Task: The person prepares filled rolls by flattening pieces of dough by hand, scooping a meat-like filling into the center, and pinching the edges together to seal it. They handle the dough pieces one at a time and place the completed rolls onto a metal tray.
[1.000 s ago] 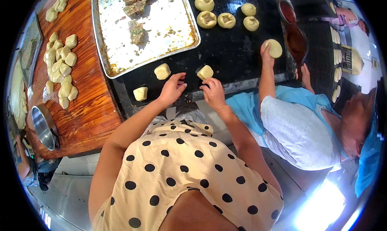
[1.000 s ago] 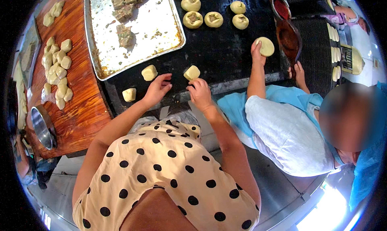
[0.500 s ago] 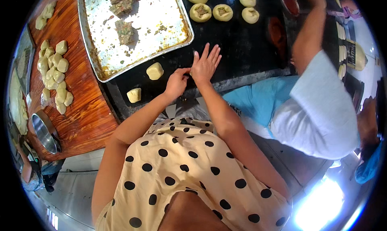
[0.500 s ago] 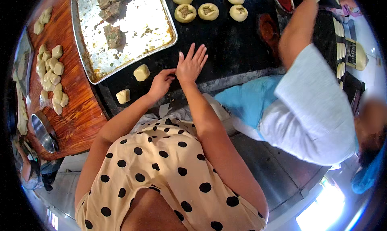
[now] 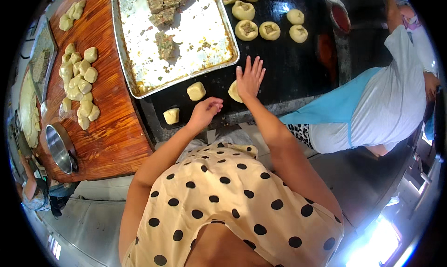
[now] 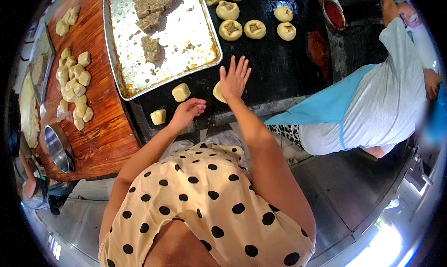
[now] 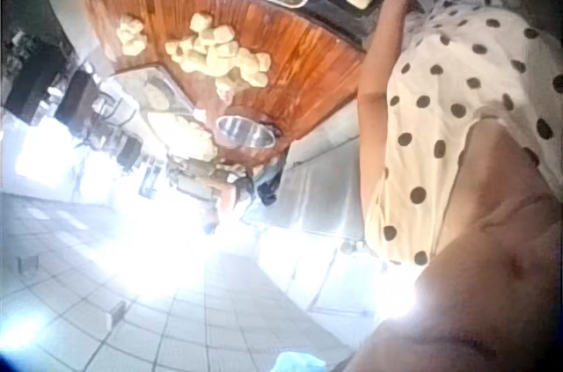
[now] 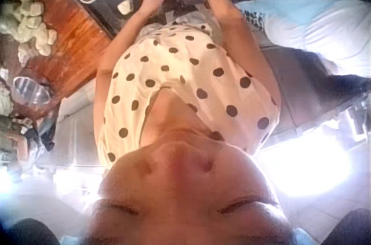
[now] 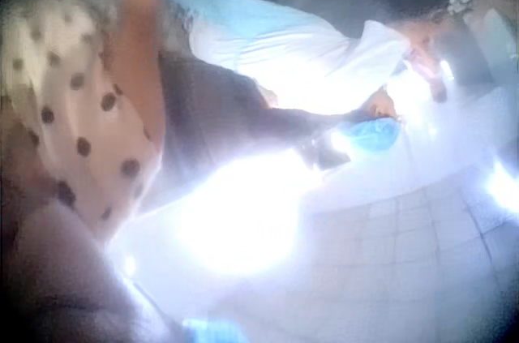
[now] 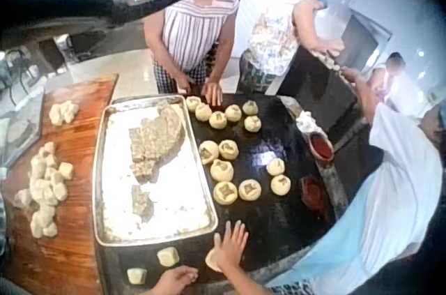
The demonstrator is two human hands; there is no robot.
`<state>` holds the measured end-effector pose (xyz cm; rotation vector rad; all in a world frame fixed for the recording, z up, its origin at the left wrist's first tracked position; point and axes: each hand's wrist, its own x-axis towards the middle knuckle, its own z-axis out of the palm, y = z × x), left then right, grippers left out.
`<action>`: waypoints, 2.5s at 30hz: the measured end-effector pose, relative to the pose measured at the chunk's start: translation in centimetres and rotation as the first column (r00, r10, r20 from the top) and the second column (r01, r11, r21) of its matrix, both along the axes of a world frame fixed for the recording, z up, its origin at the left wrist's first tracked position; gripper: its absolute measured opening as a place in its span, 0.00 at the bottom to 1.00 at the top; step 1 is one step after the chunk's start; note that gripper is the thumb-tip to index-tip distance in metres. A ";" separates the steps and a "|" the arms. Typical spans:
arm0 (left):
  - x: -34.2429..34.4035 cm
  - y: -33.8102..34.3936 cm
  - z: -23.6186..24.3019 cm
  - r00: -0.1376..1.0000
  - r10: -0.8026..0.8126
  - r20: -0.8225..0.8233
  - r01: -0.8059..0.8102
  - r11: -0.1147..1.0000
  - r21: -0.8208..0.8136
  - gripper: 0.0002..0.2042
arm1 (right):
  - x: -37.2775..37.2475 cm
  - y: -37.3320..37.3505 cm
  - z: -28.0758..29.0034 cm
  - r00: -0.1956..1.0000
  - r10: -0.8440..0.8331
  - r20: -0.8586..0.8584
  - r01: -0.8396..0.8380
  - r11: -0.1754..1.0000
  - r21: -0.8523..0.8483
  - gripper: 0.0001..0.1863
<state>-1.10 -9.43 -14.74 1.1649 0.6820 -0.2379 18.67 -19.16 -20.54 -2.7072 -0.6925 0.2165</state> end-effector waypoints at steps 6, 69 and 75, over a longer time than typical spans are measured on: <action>-4.2 0.3 -0.6 0.995 0.092 -0.027 -0.092 0.995 -0.023 0.11 | 2.9 1.5 -0.4 0.976 0.036 0.217 -0.026 0.999 -0.048 0.35; -4.0 -1.9 4.1 0.963 -0.264 -0.054 0.255 0.829 0.498 0.16 | 1.2 -6.4 1.6 0.840 -0.120 -0.528 0.209 0.972 0.111 0.19; -0.7 0.2 4.6 0.999 -0.048 -0.021 0.052 0.912 0.407 0.17 | -0.3 -5.0 7.0 0.850 0.207 -0.485 -0.185 0.978 0.093 0.15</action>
